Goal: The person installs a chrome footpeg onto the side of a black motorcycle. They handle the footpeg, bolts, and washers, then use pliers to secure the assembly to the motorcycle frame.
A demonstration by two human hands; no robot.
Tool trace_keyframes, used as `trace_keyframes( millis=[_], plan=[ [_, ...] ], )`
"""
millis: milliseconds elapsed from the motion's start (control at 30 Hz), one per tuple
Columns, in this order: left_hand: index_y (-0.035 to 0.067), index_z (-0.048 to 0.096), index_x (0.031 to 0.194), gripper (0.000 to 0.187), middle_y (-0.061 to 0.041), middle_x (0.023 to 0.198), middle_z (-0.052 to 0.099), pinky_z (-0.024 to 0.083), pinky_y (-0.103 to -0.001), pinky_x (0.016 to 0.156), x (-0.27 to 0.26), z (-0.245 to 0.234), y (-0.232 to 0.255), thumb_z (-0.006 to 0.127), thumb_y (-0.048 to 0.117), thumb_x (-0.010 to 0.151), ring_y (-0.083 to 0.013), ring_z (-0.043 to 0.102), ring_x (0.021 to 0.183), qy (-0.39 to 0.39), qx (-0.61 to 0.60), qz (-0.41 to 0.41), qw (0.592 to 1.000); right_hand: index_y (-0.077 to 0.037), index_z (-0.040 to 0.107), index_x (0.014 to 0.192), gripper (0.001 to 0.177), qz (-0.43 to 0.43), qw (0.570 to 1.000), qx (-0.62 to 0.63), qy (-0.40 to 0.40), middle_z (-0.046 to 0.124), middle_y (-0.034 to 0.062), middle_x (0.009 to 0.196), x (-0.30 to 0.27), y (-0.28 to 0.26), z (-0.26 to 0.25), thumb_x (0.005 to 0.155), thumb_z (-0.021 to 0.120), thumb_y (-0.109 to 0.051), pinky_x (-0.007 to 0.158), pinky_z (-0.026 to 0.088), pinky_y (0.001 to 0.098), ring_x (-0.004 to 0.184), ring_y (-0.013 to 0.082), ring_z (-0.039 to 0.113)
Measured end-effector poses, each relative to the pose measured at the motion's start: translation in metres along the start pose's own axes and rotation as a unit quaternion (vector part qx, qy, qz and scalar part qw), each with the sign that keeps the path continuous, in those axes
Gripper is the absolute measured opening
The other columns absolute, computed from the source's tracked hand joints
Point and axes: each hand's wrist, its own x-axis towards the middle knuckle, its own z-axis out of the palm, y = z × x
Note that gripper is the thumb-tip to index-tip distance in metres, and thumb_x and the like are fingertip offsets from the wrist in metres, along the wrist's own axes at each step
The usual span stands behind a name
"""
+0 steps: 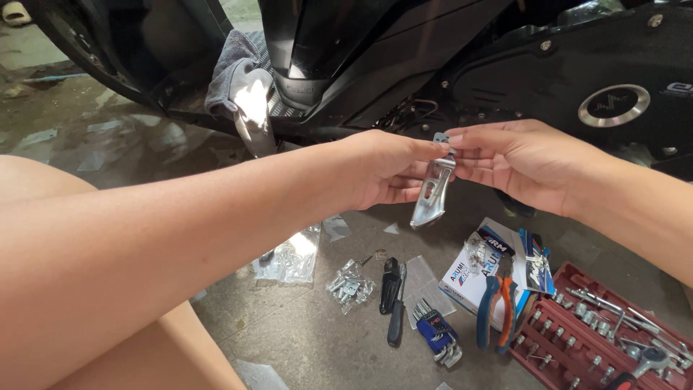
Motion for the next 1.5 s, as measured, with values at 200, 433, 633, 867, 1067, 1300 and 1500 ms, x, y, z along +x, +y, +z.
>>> trace_keyframes(
  millis=[200,433,633,867,1067,1300,1500],
  plan=[
    [0.008,0.071,0.096,0.017,-0.002,0.083,0.067,0.056,-0.028,0.070,0.004,0.001,-0.003,0.068,0.025,0.095,-0.0141,0.065,0.076,-0.005,-0.070,-0.003,0.998,0.005,0.066,0.118,0.030,-0.022,0.998,0.060,-0.019,0.069,0.0078,0.107,0.007,0.009,0.001,0.092,0.066,-0.011,0.093,0.055,0.0262,0.101,0.0133,0.065],
    [0.000,0.065,0.100,0.027,-0.013,0.087,0.073,0.063,-0.036,0.065,0.008,0.002,-0.024,0.066,0.027,0.095,-0.0215,0.075,0.073,0.113,-0.041,0.061,0.991,0.004,0.063,0.116,0.026,-0.045,0.989,0.140,-0.030,0.069,0.0092,0.109,0.029,0.038,0.010,0.094,0.066,-0.008,0.096,0.054,0.0278,0.103,0.0156,0.065],
    [-0.003,0.067,0.102,0.032,-0.015,0.085,0.076,0.062,-0.031,0.056,0.032,-0.020,-0.041,0.072,0.025,0.087,-0.0179,0.075,0.067,0.219,0.097,0.208,0.948,0.000,0.064,0.119,0.025,-0.019,0.968,0.248,-0.035,0.068,0.0088,0.113,0.088,0.073,0.019,0.095,0.062,-0.005,0.103,0.054,0.0294,0.107,0.0171,0.065],
    [-0.003,0.068,0.104,0.038,-0.021,0.094,0.074,0.058,-0.041,0.077,0.064,-0.053,-0.051,0.077,0.025,0.080,-0.0319,0.074,0.087,0.310,0.328,0.296,0.842,-0.007,0.068,0.114,0.018,0.070,0.884,0.463,0.016,0.070,0.0064,0.109,0.176,0.131,0.044,0.097,0.063,-0.006,0.096,0.059,0.0301,0.100,0.0159,0.069],
    [-0.001,0.065,0.112,0.040,-0.022,0.107,0.072,0.055,-0.045,0.084,0.091,-0.054,-0.061,0.078,0.021,0.081,-0.0382,0.070,0.100,0.325,0.380,0.337,0.798,-0.007,0.070,0.100,0.005,0.124,0.823,0.551,0.060,0.073,0.0041,0.093,0.213,0.152,0.040,0.099,0.066,-0.009,0.081,0.063,0.0288,0.083,0.0153,0.072],
    [0.004,0.063,0.106,0.032,-0.015,0.108,0.069,0.054,-0.045,0.081,0.097,-0.053,-0.074,0.079,0.017,0.081,-0.0361,0.069,0.098,0.332,0.357,0.364,0.793,-0.010,0.074,0.100,0.012,0.143,0.845,0.503,0.111,0.074,0.0009,0.090,0.210,0.145,0.047,0.099,0.063,-0.011,0.076,0.061,0.0269,0.080,0.0107,0.071],
    [0.008,0.064,0.103,0.027,-0.010,0.101,0.067,0.052,-0.045,0.079,0.093,-0.048,-0.080,0.077,0.013,0.081,-0.0324,0.067,0.099,0.330,0.369,0.386,0.778,-0.003,0.068,0.101,0.013,0.106,0.893,0.413,0.145,0.069,0.0069,0.094,0.191,0.131,0.043,0.102,0.059,-0.013,0.082,0.061,0.0318,0.085,0.0173,0.070]
  ],
)
